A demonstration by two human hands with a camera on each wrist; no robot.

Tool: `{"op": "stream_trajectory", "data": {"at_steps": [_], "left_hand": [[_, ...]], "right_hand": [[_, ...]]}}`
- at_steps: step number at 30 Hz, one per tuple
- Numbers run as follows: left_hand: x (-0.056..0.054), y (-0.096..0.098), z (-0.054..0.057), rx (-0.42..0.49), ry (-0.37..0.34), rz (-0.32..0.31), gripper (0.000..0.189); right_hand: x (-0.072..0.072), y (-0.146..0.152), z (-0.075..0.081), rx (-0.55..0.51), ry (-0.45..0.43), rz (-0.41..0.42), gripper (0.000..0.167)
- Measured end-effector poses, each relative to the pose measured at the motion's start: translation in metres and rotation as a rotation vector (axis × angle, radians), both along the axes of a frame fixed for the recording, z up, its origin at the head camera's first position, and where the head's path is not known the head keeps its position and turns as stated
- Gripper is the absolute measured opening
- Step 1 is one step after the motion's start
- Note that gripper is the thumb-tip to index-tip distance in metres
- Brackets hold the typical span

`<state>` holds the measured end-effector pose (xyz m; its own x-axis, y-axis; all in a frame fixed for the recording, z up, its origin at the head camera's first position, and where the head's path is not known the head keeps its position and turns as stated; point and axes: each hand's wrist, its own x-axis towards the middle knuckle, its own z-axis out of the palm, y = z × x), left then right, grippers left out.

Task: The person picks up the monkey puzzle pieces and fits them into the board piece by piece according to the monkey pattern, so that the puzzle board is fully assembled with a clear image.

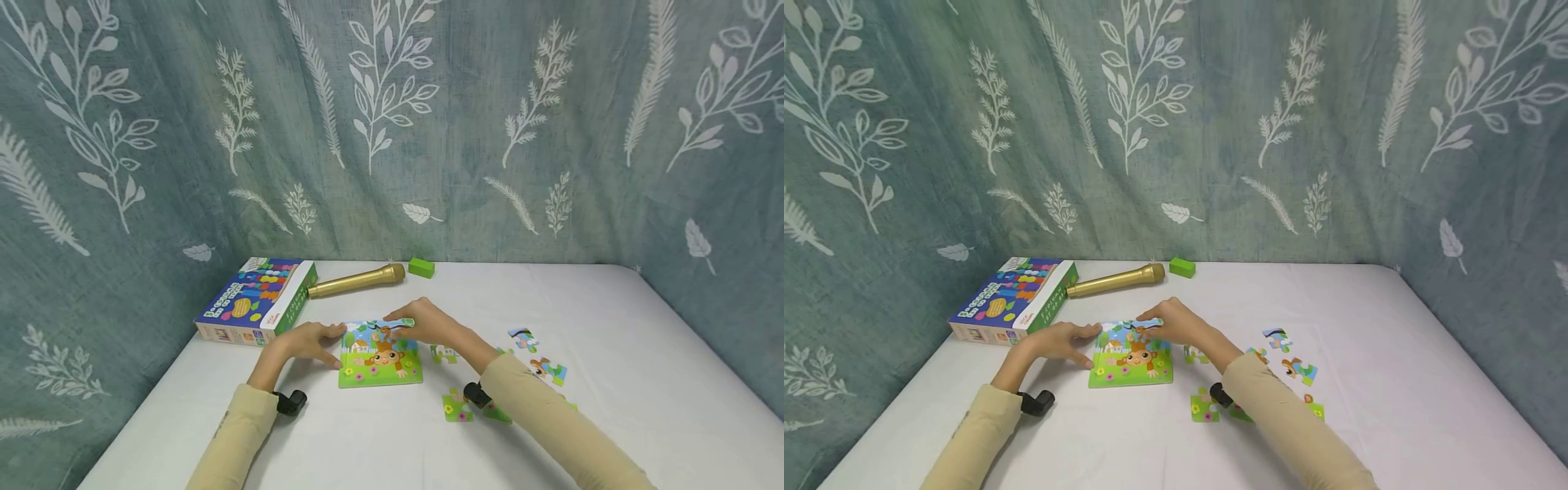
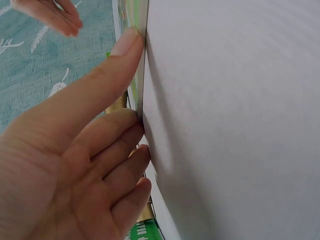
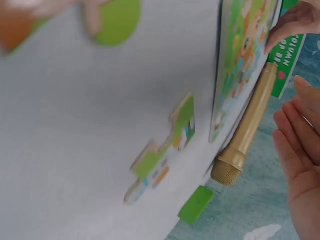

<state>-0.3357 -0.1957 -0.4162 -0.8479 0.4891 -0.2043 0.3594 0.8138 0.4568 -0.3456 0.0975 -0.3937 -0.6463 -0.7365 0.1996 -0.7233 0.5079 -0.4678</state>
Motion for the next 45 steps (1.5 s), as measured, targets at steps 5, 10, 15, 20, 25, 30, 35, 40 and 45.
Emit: {"op": "stream_trajectory", "data": {"at_steps": [5,10,15,20,25,30,35,40,45], "left_hand": [[0.0,0.001,-0.002,0.003,0.003,-0.007,0.085],[0.001,0.001,-0.002,-0.003,-0.002,-0.011,0.085],[0.003,0.0,-0.001,0.0,0.011,-0.011,0.085],[0.002,-0.002,-0.001,0.017,0.005,-0.007,0.085],[0.003,-0.003,-0.001,0.04,-0.001,0.003,0.086],[0.002,-0.002,-0.001,0.048,0.005,0.001,0.086],[0.004,0.0,0.0,0.038,0.011,0.007,0.085],[0.005,0.002,0.0,0.043,0.003,0.013,0.085],[0.006,0.003,0.002,0.044,0.008,0.006,0.085]], "right_hand": [[0.016,0.022,0.006,-0.008,0.058,-0.018,0.033],[0.026,0.043,0.008,-0.036,0.094,-0.032,0.033],[0.033,0.061,0.012,-0.057,0.114,-0.038,0.033],[0.039,0.076,0.014,-0.043,0.099,-0.049,0.035],[0.045,0.09,0.014,-0.03,0.114,-0.062,0.037],[0.048,0.105,0.012,-0.008,0.113,-0.077,0.039],[0.05,0.116,0.01,-0.011,0.096,-0.087,0.039],[0.05,0.128,0.007,-0.014,0.105,-0.111,0.04],[0.05,0.139,0.008,-0.028,0.102,-0.119,0.042]]}}
